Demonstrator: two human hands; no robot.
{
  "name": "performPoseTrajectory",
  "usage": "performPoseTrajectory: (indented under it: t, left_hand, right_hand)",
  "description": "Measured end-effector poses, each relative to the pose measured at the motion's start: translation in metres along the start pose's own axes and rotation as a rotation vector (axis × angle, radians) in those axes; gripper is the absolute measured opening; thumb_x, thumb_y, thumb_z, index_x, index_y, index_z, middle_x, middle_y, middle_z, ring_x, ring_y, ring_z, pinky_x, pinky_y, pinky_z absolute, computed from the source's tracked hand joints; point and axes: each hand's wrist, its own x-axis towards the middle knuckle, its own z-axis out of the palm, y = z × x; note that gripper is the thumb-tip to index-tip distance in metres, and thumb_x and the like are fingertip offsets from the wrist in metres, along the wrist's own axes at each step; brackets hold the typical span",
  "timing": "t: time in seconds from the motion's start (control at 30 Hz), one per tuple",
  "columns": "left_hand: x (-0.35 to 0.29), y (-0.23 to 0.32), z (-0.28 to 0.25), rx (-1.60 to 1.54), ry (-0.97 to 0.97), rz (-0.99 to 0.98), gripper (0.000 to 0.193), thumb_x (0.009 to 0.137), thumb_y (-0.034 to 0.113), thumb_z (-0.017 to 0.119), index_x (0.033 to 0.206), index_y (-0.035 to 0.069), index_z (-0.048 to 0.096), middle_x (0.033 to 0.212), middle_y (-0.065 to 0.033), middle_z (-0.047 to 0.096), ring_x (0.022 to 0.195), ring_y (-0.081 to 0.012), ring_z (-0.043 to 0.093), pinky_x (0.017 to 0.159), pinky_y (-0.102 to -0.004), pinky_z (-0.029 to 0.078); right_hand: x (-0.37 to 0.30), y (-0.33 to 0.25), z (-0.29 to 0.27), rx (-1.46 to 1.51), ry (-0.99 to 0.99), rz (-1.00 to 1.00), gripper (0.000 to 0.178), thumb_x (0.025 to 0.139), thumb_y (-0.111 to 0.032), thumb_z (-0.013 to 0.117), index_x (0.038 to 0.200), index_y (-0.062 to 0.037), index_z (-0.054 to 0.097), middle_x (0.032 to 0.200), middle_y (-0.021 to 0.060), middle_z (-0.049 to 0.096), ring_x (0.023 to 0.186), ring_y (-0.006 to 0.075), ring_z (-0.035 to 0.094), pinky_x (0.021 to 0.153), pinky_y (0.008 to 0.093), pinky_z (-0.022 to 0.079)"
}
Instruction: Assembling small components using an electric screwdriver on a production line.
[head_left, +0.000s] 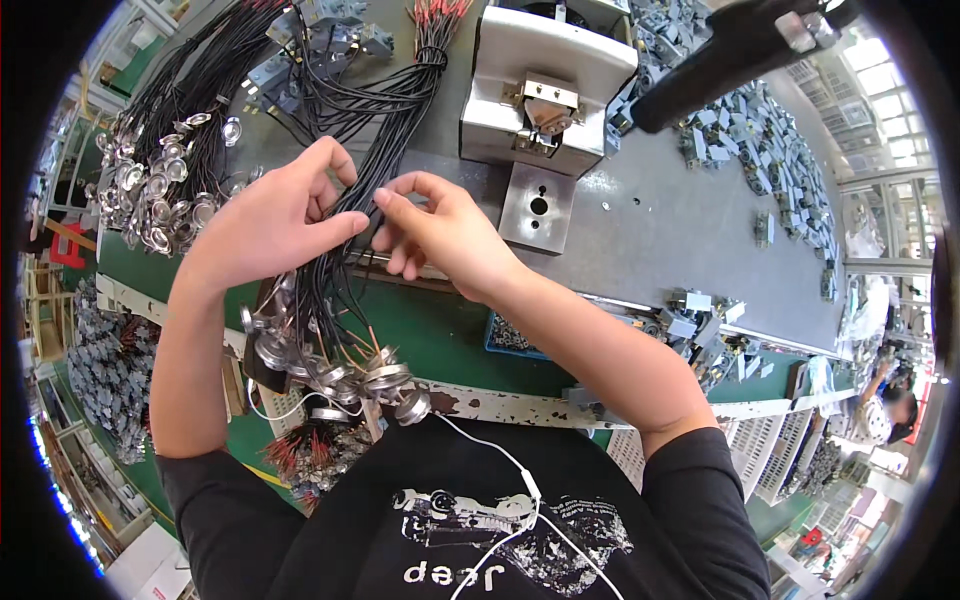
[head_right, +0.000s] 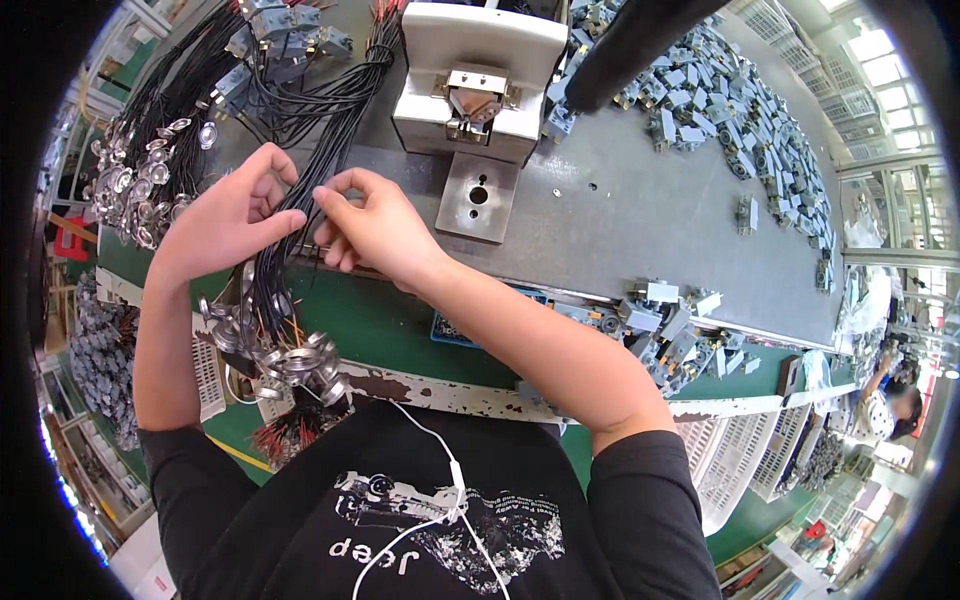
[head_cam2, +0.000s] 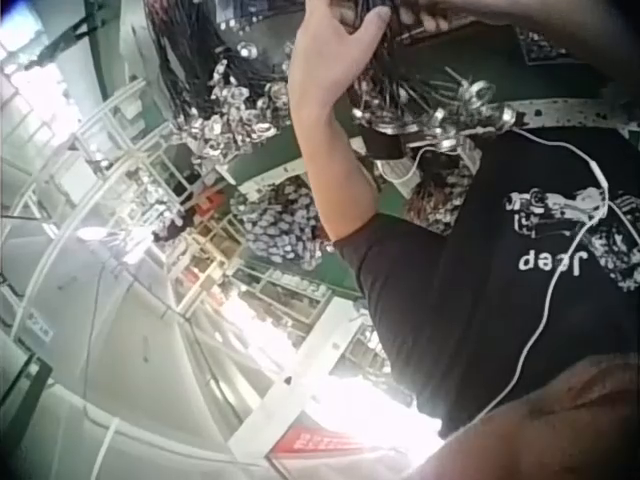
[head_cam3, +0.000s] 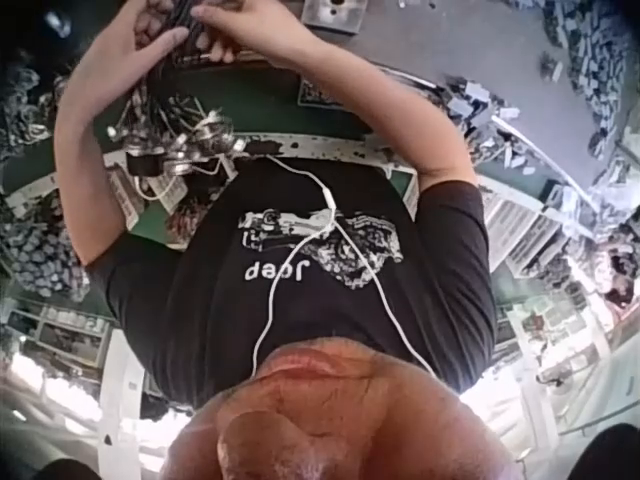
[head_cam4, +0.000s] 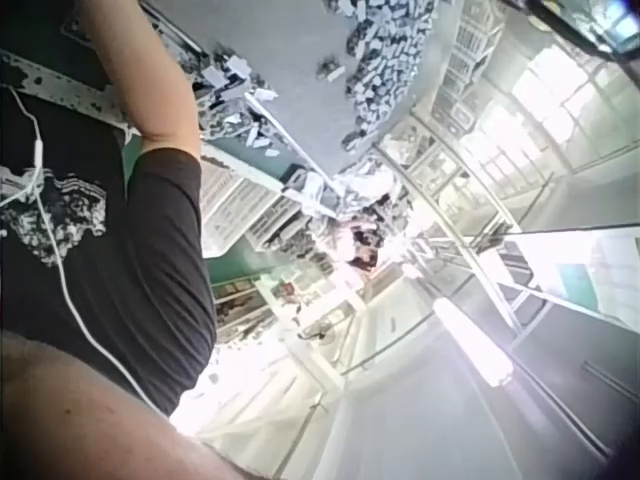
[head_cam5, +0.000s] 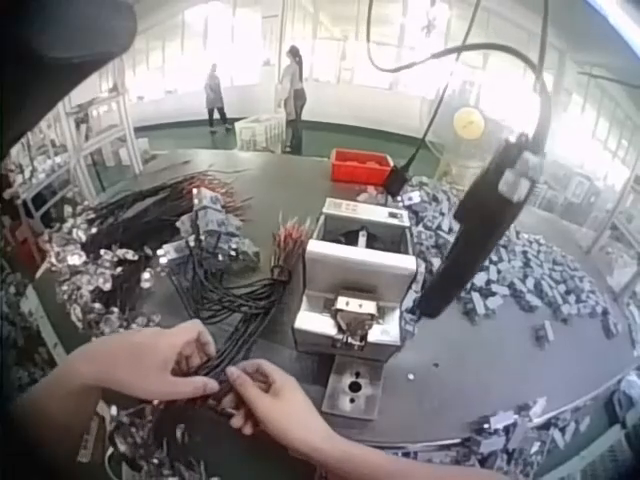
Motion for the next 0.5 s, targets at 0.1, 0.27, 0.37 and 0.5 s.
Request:
performPoseTrajectory:
  t: [0.1,0.27,0.37,0.5]
  left_hand:
    - [-0.006,-0.002,-0.008,0.022,-0.009,0.001,0.035,0.093,0.018,0.073,0.116,0.002,0.052,0.07,-0.0011,0.053,0.065,-0.0099,0.049,0.058,-0.0296,0.04]
    - [-0.007,-0.014,-0.011,-0.1,-0.06,0.011,0.037,0.095,0.017,0.072,0.121,0.003,0.05,0.072,0.001,0.052,0.067,-0.0082,0.047,0.06,-0.028,0.039]
    - [-0.009,-0.014,-0.009,-0.116,-0.062,0.011,0.039,0.097,0.017,0.07,0.127,0.004,0.049,0.074,0.002,0.051,0.067,-0.0068,0.046,0.06,-0.0269,0.038]
    - [-0.007,-0.005,-0.011,-0.151,-0.115,-0.012,0.04,0.098,0.016,0.067,0.132,0.006,0.048,0.077,0.0033,0.052,0.068,-0.0035,0.044,0.062,-0.024,0.038]
  right_hand:
    - [0.009,0.0,0.003,0.048,-0.022,-0.038,0.026,0.102,-0.025,0.066,0.112,-0.0031,0.056,0.088,0.0087,0.069,0.07,0.0149,0.07,0.057,0.0266,0.054]
    - [0.001,-0.006,0.007,0.088,0.024,-0.034,0.017,0.1,-0.017,0.063,0.109,-0.0048,0.055,0.088,0.0088,0.068,0.073,0.0145,0.069,0.061,0.0283,0.055]
    - [-0.009,-0.009,0.01,0.148,0.082,0.054,0.014,0.1,-0.015,0.06,0.108,-0.0052,0.054,0.087,0.0094,0.067,0.07,0.015,0.067,0.062,0.028,0.054]
    - [-0.018,-0.005,0.005,0.059,0.147,-0.028,0.01,0.099,-0.011,0.056,0.106,-0.0061,0.051,0.087,0.0088,0.065,0.061,0.0123,0.057,0.057,0.0252,0.045]
